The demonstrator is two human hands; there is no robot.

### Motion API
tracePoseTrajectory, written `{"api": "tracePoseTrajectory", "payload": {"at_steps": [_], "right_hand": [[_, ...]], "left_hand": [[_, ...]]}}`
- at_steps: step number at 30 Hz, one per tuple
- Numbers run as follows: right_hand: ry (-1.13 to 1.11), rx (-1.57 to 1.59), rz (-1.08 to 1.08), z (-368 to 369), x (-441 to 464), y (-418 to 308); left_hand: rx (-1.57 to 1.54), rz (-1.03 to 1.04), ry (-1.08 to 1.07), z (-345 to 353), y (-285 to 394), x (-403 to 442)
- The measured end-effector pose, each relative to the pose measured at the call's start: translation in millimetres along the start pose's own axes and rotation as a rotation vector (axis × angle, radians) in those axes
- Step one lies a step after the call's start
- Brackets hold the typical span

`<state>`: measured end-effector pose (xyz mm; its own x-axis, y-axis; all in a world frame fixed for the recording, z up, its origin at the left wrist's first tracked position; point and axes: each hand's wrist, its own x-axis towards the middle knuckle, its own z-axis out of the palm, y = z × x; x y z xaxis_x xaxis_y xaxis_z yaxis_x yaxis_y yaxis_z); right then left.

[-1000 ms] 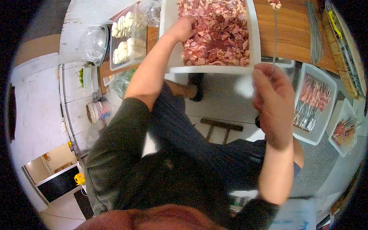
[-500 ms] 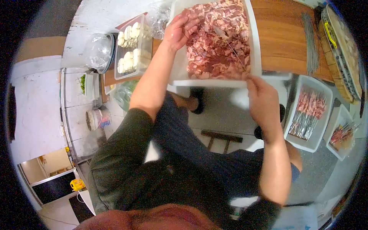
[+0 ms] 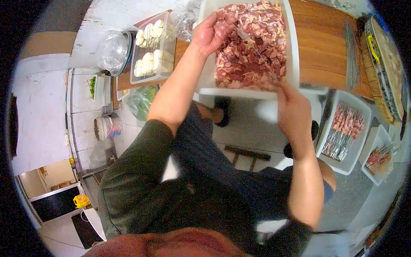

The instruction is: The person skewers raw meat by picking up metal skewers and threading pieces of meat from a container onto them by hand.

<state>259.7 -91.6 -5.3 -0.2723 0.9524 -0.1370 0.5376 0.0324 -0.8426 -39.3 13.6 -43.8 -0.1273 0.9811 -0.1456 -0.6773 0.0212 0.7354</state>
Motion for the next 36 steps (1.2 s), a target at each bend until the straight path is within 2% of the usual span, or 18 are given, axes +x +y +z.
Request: {"api": "tracePoseTrajectory", "payload": {"at_steps": [10, 16, 22, 25, 28, 31, 34, 36], "right_hand": [[0.027, -0.005, 0.0, 0, -3, 6], [0.065, -0.011, -0.042, 0, -2, 13], [0.034, -0.001, 0.018, -2, -2, 9], [0.042, -0.005, 0.0, -3, -2, 8], [0.037, -0.016, 0.017, -4, -2, 5], [0.029, -0.021, 0.032, -3, -1, 4], [0.046, -0.028, 0.012, 0, -1, 9], [0.076, -0.035, -0.049, 3, -1, 14]], "left_hand": [[0.101, 0.092, -0.039, -5, -1, 7], [0.321, 0.233, 0.018, 13, -4, -3], [0.732, 0.218, 0.02, 9, -4, -2], [0.624, 0.228, -0.029, 10, -5, -2], [0.88, 0.3, 0.031, 12, -3, -5], [1.133, 0.235, 0.092, 21, 6, -15], [1.039, 0.092, 0.086, 20, 6, -13], [0.761, 0.169, -0.035, 10, -4, -2]]}}
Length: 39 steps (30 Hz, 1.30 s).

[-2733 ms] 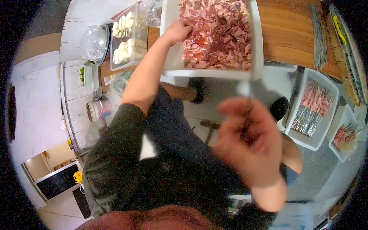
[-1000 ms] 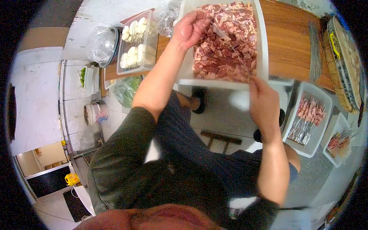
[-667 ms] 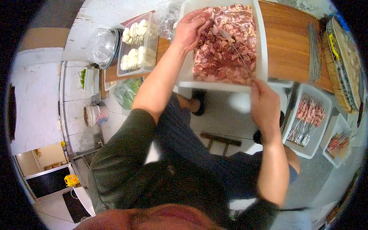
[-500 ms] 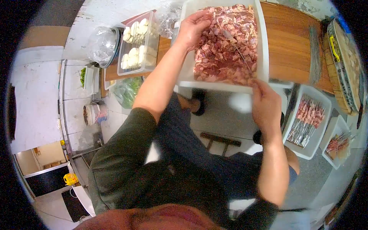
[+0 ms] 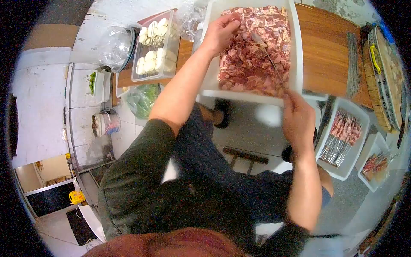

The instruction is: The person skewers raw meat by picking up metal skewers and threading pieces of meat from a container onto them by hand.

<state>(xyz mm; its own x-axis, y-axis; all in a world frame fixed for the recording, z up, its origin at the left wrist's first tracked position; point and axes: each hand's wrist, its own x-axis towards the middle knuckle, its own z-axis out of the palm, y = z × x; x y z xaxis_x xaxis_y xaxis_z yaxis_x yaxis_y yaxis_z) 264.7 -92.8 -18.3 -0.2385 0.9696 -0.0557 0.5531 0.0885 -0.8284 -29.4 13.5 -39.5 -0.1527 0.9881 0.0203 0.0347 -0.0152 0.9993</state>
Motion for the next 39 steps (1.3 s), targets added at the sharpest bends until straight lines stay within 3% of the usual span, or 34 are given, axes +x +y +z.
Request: {"api": "tracePoseTrajectory", "payload": {"at_steps": [4, 13, 19, 25, 31, 39], "right_hand": [[-0.017, 0.021, 0.04, -2, 0, -3], [0.022, -0.019, -0.019, -1, -2, 0], [0.023, -0.011, -0.026, -1, -2, -2], [0.023, -0.01, -0.01, -1, -3, -5], [0.03, -0.057, -0.034, 0, -2, -4], [0.021, -0.065, -0.031, 0, -3, -5]], "left_hand": [[-0.232, 0.082, -0.072, 1, -3, -2], [-0.563, -0.062, -0.111, -2, 2, -1], [-0.567, -0.072, -0.167, -1, -3, -3], [-0.481, -0.039, -0.043, -2, -9, 1], [-0.621, -0.077, -0.052, 4, 6, -3], [-0.511, -0.08, -0.002, 3, 1, -1]]}}
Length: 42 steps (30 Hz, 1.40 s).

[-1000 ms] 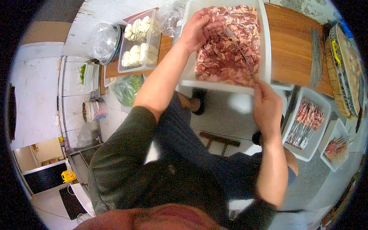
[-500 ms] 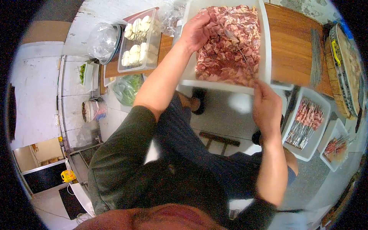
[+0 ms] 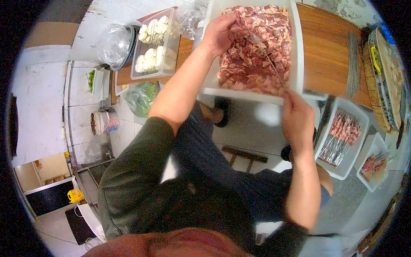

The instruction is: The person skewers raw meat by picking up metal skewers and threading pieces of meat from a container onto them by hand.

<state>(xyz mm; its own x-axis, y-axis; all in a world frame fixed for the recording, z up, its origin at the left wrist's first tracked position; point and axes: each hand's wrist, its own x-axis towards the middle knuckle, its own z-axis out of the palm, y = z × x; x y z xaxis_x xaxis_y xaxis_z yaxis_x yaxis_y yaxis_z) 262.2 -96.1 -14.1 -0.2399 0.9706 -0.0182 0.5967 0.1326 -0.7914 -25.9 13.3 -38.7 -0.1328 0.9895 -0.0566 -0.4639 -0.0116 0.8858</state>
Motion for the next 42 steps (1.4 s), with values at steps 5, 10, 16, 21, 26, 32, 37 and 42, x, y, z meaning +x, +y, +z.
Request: {"api": "tracePoseTrajectory", "payload": {"at_steps": [5, 10, 16, 21, 26, 32, 37, 42], "right_hand": [[-0.02, -0.005, 0.034, 0, 1, -2], [-0.033, 0.003, 0.059, -3, 1, -7], [-0.014, -0.008, 0.032, -3, 2, -7], [-0.058, -0.017, 0.081, -8, 4, -12], [-0.006, -0.025, 0.051, -3, 4, -5], [-0.026, -0.024, 0.089, -5, 6, -5], [-0.05, -0.043, 0.143, -4, 11, 1], [-0.024, -0.07, 0.023, 3, 10, 17]], "left_hand": [[-0.081, -0.054, -0.007, 3, 7, -4], [0.017, -0.038, -0.04, 3, 7, -4], [-0.021, -0.034, -0.01, 3, 7, -3], [-0.066, -0.098, -0.05, -3, 11, -3], [0.016, -0.053, -0.075, -2, 9, -3], [0.062, -0.078, -0.069, -10, 7, -1], [-0.129, -0.085, -0.031, -12, 2, 2], [-0.202, -0.143, -0.11, -18, 0, 7]]}}
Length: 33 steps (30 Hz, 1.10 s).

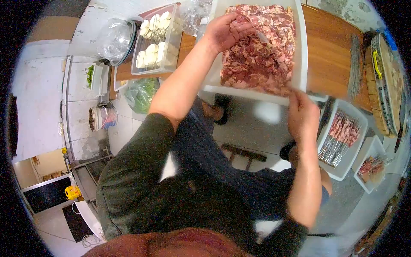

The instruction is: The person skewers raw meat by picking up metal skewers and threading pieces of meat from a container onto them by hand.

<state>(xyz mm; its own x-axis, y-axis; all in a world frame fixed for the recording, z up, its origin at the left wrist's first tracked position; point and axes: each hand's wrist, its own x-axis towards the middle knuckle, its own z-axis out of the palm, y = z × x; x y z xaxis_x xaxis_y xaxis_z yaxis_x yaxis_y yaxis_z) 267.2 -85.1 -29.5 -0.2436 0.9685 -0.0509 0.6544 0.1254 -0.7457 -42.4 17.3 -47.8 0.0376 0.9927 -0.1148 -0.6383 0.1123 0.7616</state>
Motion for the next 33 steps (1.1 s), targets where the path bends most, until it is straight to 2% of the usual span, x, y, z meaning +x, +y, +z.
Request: {"api": "tracePoseTrajectory", "payload": {"at_steps": [4, 13, 22, 25, 28, 31, 33], "right_hand": [[-0.018, 0.006, 0.015, -4, -1, -7], [-0.064, 0.068, 0.099, -3, 0, -15], [-0.093, 0.143, 0.134, -5, -1, -19], [-0.091, 0.16, 0.139, -5, -1, -20], [-0.089, 0.157, 0.139, -5, -1, -19], [-0.093, 0.161, 0.146, -4, -1, -18], [-0.095, 0.156, 0.146, -4, -1, -18]], "left_hand": [[0.049, 0.0, 0.069, 12, 5, -8], [0.038, 0.066, -0.062, 7, 1, -4], [-0.018, 0.088, -0.067, 6, 0, -3], [0.062, 0.087, -0.128, 4, 2, -3], [0.11, 0.074, -0.057, 15, 5, -8], [0.138, 0.089, -0.102, 7, 1, -4], [0.063, 0.083, -0.097, 1, -2, 1]]}}
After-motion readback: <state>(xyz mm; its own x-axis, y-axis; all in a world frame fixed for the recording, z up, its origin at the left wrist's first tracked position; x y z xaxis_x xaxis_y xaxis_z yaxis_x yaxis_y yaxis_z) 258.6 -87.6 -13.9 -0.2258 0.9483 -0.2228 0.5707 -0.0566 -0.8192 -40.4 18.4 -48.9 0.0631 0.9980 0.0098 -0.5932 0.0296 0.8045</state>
